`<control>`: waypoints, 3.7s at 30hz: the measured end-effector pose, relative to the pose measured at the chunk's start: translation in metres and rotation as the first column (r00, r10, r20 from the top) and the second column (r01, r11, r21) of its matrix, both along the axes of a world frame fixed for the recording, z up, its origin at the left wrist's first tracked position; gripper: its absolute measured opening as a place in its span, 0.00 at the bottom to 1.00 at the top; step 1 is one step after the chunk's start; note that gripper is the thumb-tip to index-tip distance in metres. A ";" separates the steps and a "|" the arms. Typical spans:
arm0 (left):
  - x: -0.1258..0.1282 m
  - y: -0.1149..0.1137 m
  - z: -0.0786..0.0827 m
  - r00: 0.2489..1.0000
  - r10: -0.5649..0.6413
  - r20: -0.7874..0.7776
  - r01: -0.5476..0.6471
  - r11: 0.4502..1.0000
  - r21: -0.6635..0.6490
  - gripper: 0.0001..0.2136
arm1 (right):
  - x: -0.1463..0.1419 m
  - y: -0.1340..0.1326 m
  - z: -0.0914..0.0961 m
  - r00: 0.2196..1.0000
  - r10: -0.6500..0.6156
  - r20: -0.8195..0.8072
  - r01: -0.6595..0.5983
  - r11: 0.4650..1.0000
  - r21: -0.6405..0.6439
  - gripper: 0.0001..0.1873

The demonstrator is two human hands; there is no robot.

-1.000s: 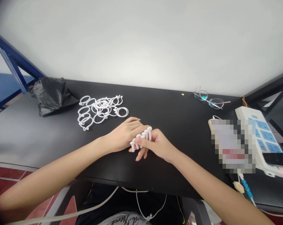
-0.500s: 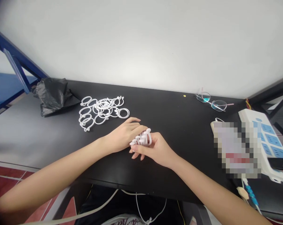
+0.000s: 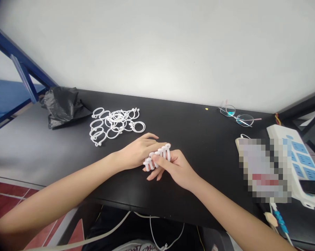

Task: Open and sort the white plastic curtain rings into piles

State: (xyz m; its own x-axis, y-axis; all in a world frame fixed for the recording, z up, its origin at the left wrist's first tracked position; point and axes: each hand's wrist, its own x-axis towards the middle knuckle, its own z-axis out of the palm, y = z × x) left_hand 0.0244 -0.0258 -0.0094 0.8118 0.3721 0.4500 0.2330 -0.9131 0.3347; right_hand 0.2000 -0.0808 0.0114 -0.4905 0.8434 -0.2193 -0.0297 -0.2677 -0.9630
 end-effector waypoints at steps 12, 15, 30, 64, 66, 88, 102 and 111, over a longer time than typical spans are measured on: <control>0.001 -0.001 0.002 0.990 -0.033 0.135 0.034 0.999 -0.002 0.11 | 0.002 -0.005 0.007 0.996 0.091 0.011 -0.091 0.985 0.149 0.27; 0.002 -0.004 0.002 0.983 -0.056 0.173 0.066 0.997 -0.049 0.11 | 0.003 -0.009 0.006 0.996 0.064 0.063 -0.076 0.973 0.220 0.28; -0.004 0.001 0.012 0.997 0.000 0.071 -0.012 0.986 0.167 0.11 | 0.008 -0.007 0.006 0.998 0.053 0.036 -0.061 0.966 0.252 0.32; -0.010 0.001 0.028 0.997 0.069 0.042 -0.080 0.925 0.371 0.08 | 0.016 0.004 0.005 0.989 -0.010 -0.150 -0.009 0.992 -0.123 0.12; -0.010 0.001 0.026 0.997 0.068 0.041 -0.078 0.933 0.352 0.08 | 0.014 0.002 0.004 0.991 -0.041 -0.127 0.041 0.999 -0.004 0.12; -0.006 -0.001 0.012 0.984 0.057 0.169 -0.077 0.990 0.117 0.09 | 0.007 -0.007 0.007 0.975 -0.218 -0.039 0.219 0.923 0.316 0.03; -0.013 0.008 0.014 0.996 0.086 0.012 -0.087 0.985 0.149 0.11 | 0.005 -0.010 0.013 0.980 -0.195 0.037 0.173 0.931 0.322 0.12; -0.005 0.000 0.009 0.995 0.096 0.002 -0.096 0.994 0.052 0.11 | 0.001 -0.007 0.007 0.981 -0.186 0.057 0.171 0.964 0.204 0.09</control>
